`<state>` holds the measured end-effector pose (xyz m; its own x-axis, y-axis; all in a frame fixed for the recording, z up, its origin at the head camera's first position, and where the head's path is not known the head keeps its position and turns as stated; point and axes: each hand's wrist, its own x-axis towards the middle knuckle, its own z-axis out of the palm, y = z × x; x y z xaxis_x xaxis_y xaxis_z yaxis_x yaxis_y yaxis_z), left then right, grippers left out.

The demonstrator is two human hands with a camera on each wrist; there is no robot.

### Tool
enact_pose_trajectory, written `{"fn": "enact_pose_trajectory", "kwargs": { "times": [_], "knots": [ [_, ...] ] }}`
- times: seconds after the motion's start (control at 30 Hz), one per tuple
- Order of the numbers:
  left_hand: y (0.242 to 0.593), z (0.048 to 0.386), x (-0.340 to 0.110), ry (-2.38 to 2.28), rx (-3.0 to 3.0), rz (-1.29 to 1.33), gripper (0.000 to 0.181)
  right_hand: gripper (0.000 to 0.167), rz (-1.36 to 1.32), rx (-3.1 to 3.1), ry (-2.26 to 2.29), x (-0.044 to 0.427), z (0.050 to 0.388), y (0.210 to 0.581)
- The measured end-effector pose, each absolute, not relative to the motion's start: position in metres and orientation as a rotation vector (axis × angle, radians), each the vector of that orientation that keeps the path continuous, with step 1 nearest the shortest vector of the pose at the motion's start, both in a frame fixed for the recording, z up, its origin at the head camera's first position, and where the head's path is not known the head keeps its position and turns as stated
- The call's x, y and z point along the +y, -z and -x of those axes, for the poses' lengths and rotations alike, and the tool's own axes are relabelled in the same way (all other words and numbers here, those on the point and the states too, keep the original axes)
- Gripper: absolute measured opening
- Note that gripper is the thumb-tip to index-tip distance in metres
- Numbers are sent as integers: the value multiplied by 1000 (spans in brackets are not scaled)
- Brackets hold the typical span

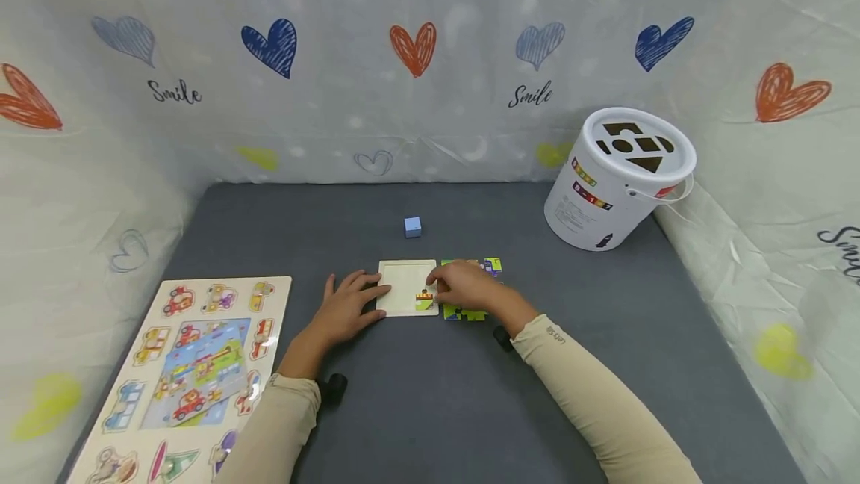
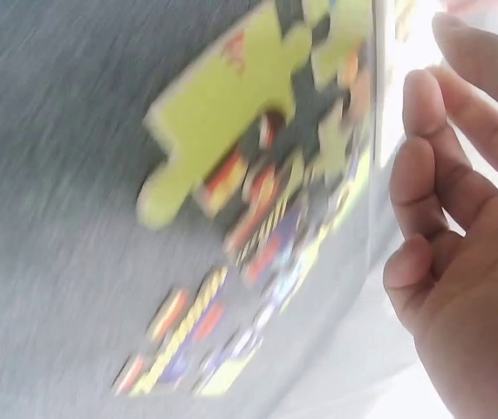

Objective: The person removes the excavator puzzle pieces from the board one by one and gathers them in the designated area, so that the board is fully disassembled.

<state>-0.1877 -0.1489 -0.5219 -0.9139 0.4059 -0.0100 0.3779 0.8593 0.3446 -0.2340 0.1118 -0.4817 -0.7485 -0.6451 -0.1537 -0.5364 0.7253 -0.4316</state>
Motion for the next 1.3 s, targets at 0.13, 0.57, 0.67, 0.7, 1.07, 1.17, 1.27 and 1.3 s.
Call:
{"fn": "enact_pose_trajectory", "kwargs": {
  "times": [0.13,0.57,0.67,0.7,1.07,1.17,1.27,1.3],
  "knots": [
    [524,188,-144,-524,2932,-627,51,26,959,2660,468,105,231,488],
    [525,189,-142,-518,2925,-633,52,6,849,2690,621,106,233,490],
    [525,190,-143,-525,2920,-638,52,8,814,2657,674,107,233,487],
    [525,190,-143,-526,2919,-640,52,8,811,2644,696,108,233,486],
    [524,188,-147,-573,2941,-633,52,15,739,2377,869,162,248,461],
    [523,188,-148,-570,2942,-634,52,17,728,2328,848,184,251,459],
    [523,189,-149,-568,2943,-630,52,20,715,2286,772,199,250,457],
    [523,189,-149,-567,2944,-628,52,20,712,2276,747,203,249,458]
  ]
}}
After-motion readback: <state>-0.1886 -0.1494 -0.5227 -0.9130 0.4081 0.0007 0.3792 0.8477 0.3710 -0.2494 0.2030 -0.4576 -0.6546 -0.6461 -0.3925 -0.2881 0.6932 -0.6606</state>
